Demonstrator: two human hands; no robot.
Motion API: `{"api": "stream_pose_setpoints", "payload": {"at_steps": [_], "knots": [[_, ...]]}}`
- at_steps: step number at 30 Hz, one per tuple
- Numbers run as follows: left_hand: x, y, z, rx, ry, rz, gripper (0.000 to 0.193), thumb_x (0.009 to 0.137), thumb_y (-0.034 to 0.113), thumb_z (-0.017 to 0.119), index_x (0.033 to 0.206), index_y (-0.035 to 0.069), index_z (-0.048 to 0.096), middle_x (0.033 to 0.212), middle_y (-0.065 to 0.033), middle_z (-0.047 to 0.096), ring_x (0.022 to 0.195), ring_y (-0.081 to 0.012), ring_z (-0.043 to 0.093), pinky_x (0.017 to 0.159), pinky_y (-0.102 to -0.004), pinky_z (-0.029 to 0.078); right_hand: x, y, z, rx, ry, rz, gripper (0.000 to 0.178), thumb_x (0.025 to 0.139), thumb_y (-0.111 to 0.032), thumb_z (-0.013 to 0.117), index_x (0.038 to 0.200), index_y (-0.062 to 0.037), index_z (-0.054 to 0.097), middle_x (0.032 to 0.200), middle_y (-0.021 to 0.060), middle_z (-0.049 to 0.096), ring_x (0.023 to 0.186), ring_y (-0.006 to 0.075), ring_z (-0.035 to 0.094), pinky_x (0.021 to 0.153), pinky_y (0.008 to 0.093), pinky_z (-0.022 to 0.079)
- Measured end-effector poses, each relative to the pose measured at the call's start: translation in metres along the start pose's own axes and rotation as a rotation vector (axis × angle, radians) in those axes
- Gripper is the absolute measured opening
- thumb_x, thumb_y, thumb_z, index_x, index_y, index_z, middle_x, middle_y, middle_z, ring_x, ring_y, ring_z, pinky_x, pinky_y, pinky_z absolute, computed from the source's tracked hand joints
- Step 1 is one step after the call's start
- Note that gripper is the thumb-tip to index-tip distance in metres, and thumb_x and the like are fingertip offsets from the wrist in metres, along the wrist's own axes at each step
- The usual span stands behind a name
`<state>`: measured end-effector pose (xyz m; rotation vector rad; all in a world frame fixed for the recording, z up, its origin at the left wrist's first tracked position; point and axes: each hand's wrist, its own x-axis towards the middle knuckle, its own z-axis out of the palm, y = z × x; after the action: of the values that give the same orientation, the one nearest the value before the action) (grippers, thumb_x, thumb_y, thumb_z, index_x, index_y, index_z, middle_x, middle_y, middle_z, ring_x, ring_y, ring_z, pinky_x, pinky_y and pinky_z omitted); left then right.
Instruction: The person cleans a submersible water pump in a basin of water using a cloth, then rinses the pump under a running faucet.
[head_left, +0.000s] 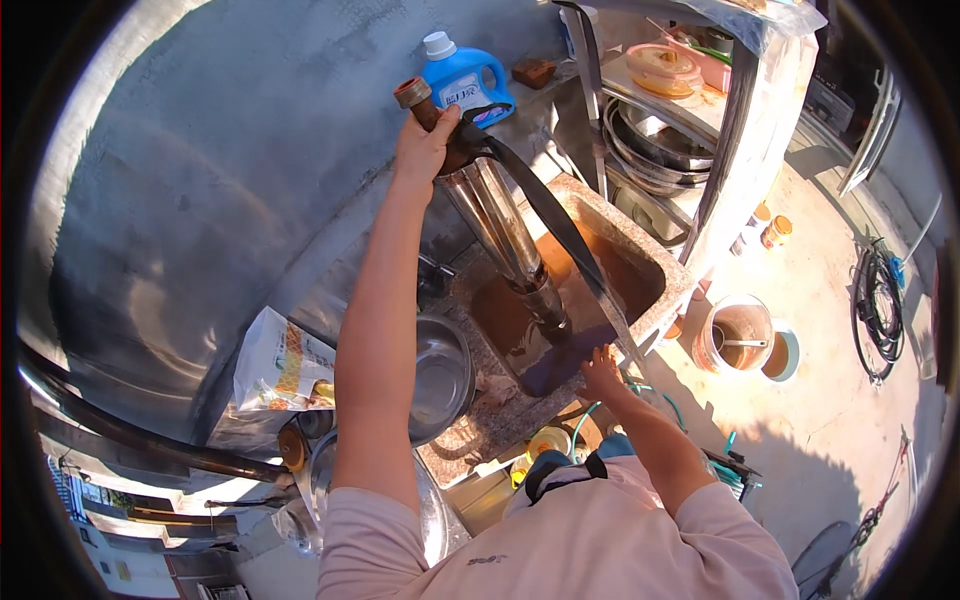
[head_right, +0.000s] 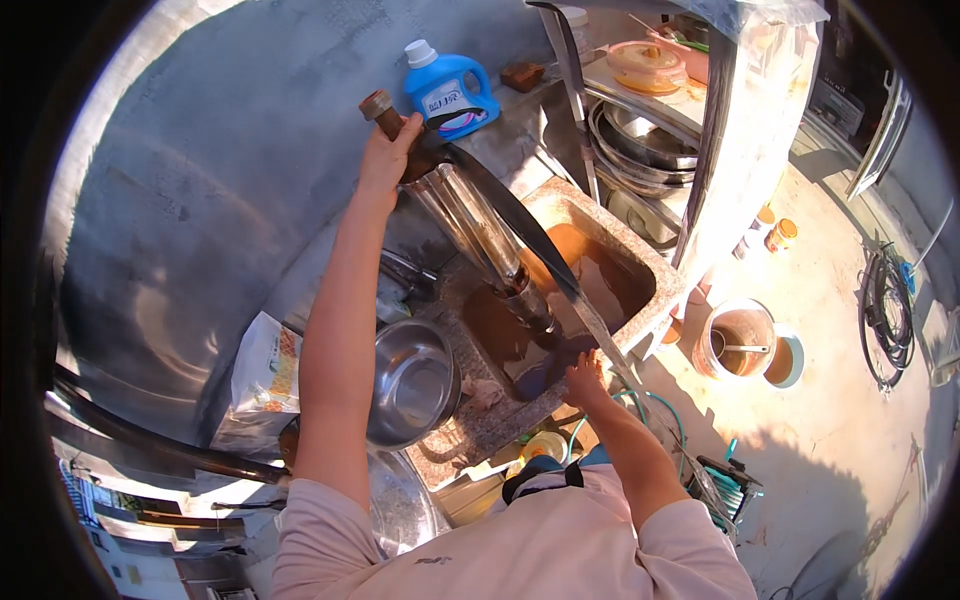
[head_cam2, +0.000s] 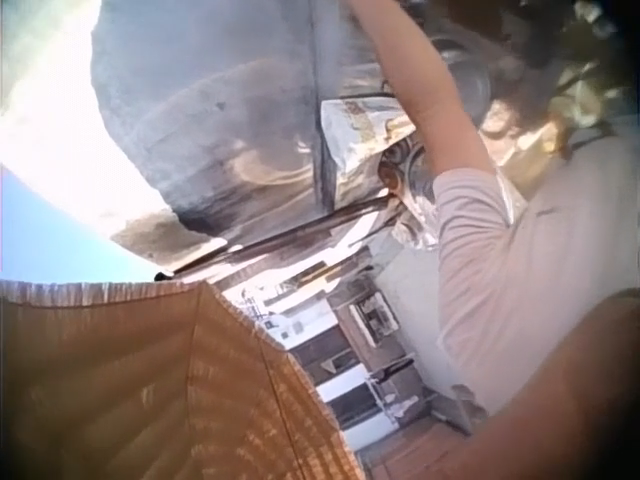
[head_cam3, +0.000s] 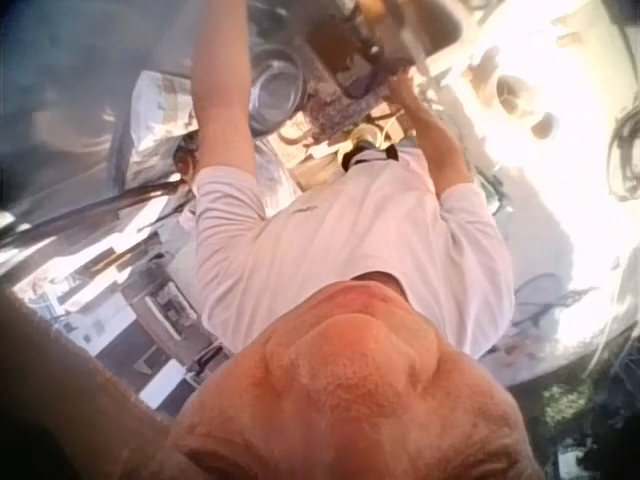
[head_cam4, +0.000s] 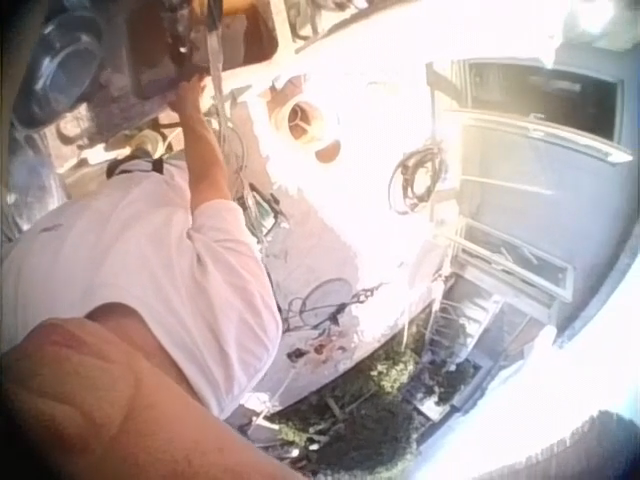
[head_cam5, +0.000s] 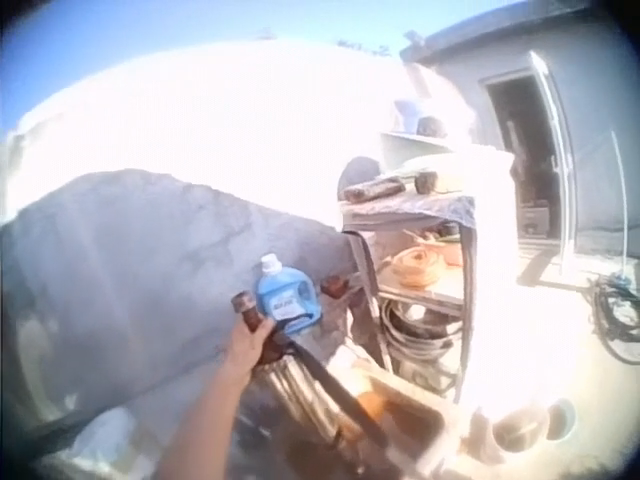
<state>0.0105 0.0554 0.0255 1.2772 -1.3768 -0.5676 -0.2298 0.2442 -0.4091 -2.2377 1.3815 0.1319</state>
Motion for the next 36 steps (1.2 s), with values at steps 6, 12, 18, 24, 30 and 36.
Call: {"api": "stream_pose_setpoints", "payload": {"at_steps": [6,12,18,24,30,36], "knots": [[-0.006,-0.009,0.004,-0.023,-0.014,0.129,0.031,0.089,0.034,0.071,0.099,0.007,0.058,0.092,-0.0019,0.062,0.089,-0.0136,0.055,0.084,-0.0312,0.043,-0.010,-0.017,-0.083,0.415,0.001,-0.362,0.042,0.086,-0.027,0.071,0.121,-0.0054,0.061,0.117,0.0250,0.058,0.099,0.0368,0.060,0.083,0.0451,0.049],[-0.011,-0.022,0.006,0.001,0.036,0.198,0.048,0.082,0.040,0.076,0.106,0.002,0.058,0.093,-0.0130,0.067,0.087,-0.0250,0.064,0.080,-0.0371,0.049,-0.045,-0.122,-0.318,0.764,0.463,-0.448,0.038,0.092,-0.022,0.067,0.121,-0.0001,0.060,0.096,0.0096,0.070,0.083,0.0134,0.067,0.074,0.0283,0.053],[-0.023,-0.015,0.017,-0.009,0.059,0.257,0.050,0.078,0.041,0.077,0.105,0.003,0.060,0.099,-0.0150,0.069,0.095,-0.0308,0.067,0.083,-0.0413,0.052,0.011,-0.188,-0.488,0.041,1.111,-0.570,0.065,0.085,-0.052,0.067,0.129,-0.0052,0.057,0.096,0.0146,0.066,0.088,0.0269,0.068,0.080,0.0359,0.053],[-0.041,-0.002,0.011,0.101,0.024,0.115,0.066,0.080,0.039,0.078,0.126,0.002,0.048,0.117,-0.0144,0.062,0.111,-0.0279,0.061,0.094,-0.0377,0.047,0.058,-0.221,-0.516,0.186,0.723,-0.252,0.054,0.079,-0.051,0.068,0.107,-0.0053,0.069,0.093,0.0159,0.070,0.084,0.0268,0.070,0.078,0.0366,0.054],[-0.108,-0.099,-0.014,-0.427,0.131,0.108,0.064,0.079,0.020,0.078,0.130,0.005,0.043,0.123,-0.0108,0.055,0.111,-0.0243,0.057,0.096,-0.0382,0.046,0.077,-0.233,-0.495,0.409,0.977,-0.123,0.043,0.080,-0.038,0.064,0.094,0.0008,0.073,0.073,0.0069,0.073,0.075,0.0204,0.072,0.071,0.0330,0.056],[-0.271,-0.255,0.056,-0.090,0.193,-0.157,0.030,0.079,0.000,0.064,0.108,0.007,0.060,0.094,-0.0123,0.057,0.088,-0.0279,0.061,0.079,-0.0395,0.049,0.079,-0.232,-0.499,0.419,1.086,-0.252,0.033,0.082,-0.027,0.064,0.088,0.0045,0.072,0.069,0.0091,0.072,0.061,0.0164,0.070,0.062,0.0272,0.057]]}}
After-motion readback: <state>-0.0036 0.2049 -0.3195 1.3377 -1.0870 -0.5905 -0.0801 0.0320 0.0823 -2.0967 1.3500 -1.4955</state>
